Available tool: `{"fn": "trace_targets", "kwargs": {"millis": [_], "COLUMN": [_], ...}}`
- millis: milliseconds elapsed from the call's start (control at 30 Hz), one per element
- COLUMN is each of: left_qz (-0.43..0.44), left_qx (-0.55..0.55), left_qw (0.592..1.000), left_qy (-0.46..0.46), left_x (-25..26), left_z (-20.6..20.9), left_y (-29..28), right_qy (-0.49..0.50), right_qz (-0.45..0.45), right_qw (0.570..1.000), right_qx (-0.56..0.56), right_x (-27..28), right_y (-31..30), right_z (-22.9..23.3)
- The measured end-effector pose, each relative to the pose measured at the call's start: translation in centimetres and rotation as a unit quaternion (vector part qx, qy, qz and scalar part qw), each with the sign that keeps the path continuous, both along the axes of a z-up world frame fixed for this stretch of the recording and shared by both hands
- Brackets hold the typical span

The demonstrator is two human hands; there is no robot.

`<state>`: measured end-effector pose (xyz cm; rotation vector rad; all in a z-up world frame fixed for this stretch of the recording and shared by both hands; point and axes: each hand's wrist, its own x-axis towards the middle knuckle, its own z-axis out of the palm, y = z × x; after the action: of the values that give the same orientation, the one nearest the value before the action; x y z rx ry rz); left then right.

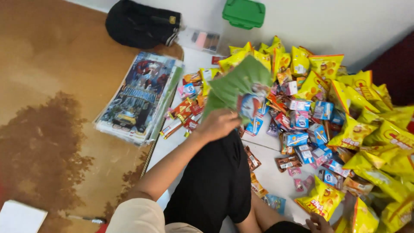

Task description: Packing snack packets into a green bag and placing sticker sheets into plastic sleeves.

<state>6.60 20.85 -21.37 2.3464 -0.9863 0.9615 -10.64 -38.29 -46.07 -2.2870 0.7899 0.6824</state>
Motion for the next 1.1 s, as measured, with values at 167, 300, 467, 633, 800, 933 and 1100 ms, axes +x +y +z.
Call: {"fn": "trace_targets", "kwargs": {"millis": [167, 300, 467, 633, 800, 933, 1100], "left_qz": [-0.288, -0.421, -0.252, -0.075, -0.043, -0.114, -0.161], "left_qx": [0.048, 0.098, 0.175, 0.187, 0.444, 0.36, 0.239], "left_qw": [0.952, 0.899, 0.944, 0.945, 0.763, 0.806, 0.768], "left_qy": [-0.093, -0.072, 0.119, 0.257, 0.468, 0.455, 0.572], "left_x": [-4.3, -4.8, -0.3, 2.1, -0.2, -1.7, -2.0], "left_z": [0.0, -5.7, -6.9, -9.5, -10.7, -12.4, -9.6], "left_y": [-11.4, -16.1, -17.9, -17.8, -17.2, -16.1, -16.3], "right_qy": [-0.255, -0.627, -0.408, -0.149, -0.138, -0.312, -0.44], "right_qz": [-0.089, 0.331, 0.034, 0.147, 0.18, 0.006, -0.354], "right_qw": [0.955, 0.668, 0.841, 0.973, 0.974, 0.95, 0.805], "right_qx": [0.12, 0.226, 0.355, 0.092, 0.006, -0.005, 0.181], "right_x": [-0.9, 0.7, -2.4, -2.1, -1.5, -1.2, -2.0], "right_y": [6.6, 14.4, 8.5, 11.9, 13.8, 13.7, 11.7], "right_z": [10.6, 30.1, 15.7, 14.1, 12.7, 12.8, 9.8]}}
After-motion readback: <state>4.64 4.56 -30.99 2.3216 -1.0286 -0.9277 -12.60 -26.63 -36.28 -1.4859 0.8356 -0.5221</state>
